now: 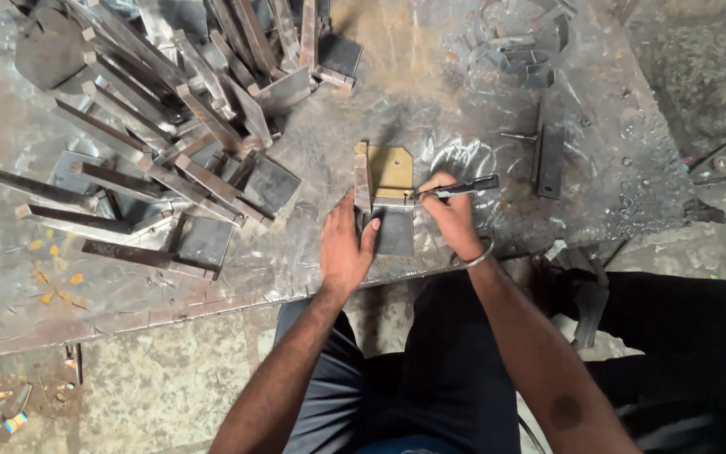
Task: The person sits at a metal workbench and uses a marker to trace the outline of a metal template bracket onto flat metal pieces, repositioning the template and pieces one at a time to mark each piece.
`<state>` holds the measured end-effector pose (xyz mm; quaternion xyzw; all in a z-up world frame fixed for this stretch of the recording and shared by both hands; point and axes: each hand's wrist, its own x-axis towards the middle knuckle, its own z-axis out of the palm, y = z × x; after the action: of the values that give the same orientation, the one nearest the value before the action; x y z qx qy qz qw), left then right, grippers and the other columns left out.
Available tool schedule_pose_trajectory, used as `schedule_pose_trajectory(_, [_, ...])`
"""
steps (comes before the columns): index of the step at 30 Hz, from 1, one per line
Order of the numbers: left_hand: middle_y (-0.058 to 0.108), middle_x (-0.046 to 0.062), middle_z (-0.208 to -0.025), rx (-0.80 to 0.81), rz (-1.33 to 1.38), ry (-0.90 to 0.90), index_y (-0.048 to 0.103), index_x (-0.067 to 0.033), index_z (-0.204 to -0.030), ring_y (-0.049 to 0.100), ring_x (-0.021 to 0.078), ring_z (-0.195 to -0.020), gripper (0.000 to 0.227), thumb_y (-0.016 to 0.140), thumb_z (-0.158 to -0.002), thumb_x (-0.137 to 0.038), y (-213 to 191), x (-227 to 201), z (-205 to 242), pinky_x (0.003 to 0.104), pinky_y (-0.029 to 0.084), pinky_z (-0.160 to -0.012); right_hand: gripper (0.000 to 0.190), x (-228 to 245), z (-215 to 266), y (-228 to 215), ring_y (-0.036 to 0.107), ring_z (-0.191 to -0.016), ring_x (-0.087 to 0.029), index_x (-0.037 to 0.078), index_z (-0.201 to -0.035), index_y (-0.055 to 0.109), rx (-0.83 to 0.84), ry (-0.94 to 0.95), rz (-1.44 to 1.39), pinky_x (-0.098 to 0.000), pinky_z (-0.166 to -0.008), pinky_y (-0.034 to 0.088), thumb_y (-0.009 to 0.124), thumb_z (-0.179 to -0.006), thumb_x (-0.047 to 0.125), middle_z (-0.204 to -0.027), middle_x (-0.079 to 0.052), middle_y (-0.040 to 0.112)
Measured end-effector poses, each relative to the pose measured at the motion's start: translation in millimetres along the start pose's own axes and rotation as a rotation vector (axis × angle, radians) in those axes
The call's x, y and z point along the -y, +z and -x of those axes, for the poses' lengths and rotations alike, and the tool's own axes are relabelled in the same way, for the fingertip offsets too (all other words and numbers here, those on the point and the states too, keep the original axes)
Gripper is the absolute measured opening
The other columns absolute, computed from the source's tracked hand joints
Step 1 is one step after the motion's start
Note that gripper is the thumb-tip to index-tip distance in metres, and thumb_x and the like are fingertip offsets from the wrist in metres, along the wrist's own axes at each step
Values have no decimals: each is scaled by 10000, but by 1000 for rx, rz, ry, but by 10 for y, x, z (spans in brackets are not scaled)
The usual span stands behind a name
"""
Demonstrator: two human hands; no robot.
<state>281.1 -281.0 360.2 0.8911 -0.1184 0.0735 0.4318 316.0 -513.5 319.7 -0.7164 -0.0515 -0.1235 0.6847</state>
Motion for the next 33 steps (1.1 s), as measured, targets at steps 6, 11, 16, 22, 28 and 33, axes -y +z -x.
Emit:
schedule_pose_trajectory(6, [434, 185, -1540, -34, -65, -31, 452, -16, -1470, 417, 376, -1387, 630, 665, -958, -315, -10, -75, -48, 502, 308, -1137, 127, -26, 13, 36, 559, -794, -39, 18, -932, 650, 21, -17, 63, -219, -696, 443, 648, -861, -87, -852, 12, 630])
schedule_pose_trajectory(11, [445, 177, -1536, -22, -66, -25, 449, -15, -1476, 422, 368, -1381, 632, 662, -970, -329, -13, -77, -36, 500, 310, -1141, 134, 21, 6, 43, 582, -811, -44, 13, -944, 648, 31, -17, 86, -220, -710, 458, 646, -858, -90, -868, 5, 643])
schedule_pose_trajectory(16, [458, 170, -1523, -25, -64, -37, 451, -14, -1477, 431, 366, -1378, 636, 659, -967, -331, -5, -59, -30, 501, 315, -1137, 121, 29, 4, 64, 578, -807, -44, 12, -945, 649, 42, -23, 119, -223, -705, 458, 656, -873, -85, -866, 2, 641])
schedule_pose_trajectory(22, [461, 170, -1520, -35, -67, -21, 455, -13, -1478, 439, 369, -1369, 631, 658, -972, -331, -5, -57, -32, 497, 327, -1132, 110, 55, -18, 78, 572, -783, -40, 13, -941, 650, 43, -20, 143, -224, -681, 452, 653, -876, -76, -844, 7, 648])
schedule_pose_trajectory(28, [461, 168, -1516, -34, -71, -20, 458, -13, -1474, 436, 366, -1371, 635, 664, -965, -333, 3, -41, -25, 495, 325, -1132, 99, 45, 15, 61, 548, -776, -29, 10, -916, 641, 47, -31, 125, -221, -672, 438, 655, -870, -77, -828, 26, 610])
schedule_pose_trajectory(33, [462, 162, -1515, -26, -77, -23, 455, -14, -1476, 434, 360, -1372, 636, 662, -966, -333, -21, -69, -29, 494, 329, -1129, 99, -3, 20, 28, 506, -744, -30, 6, -900, 656, 48, 10, 147, -228, -641, 401, 657, -864, -86, -793, 22, 580])
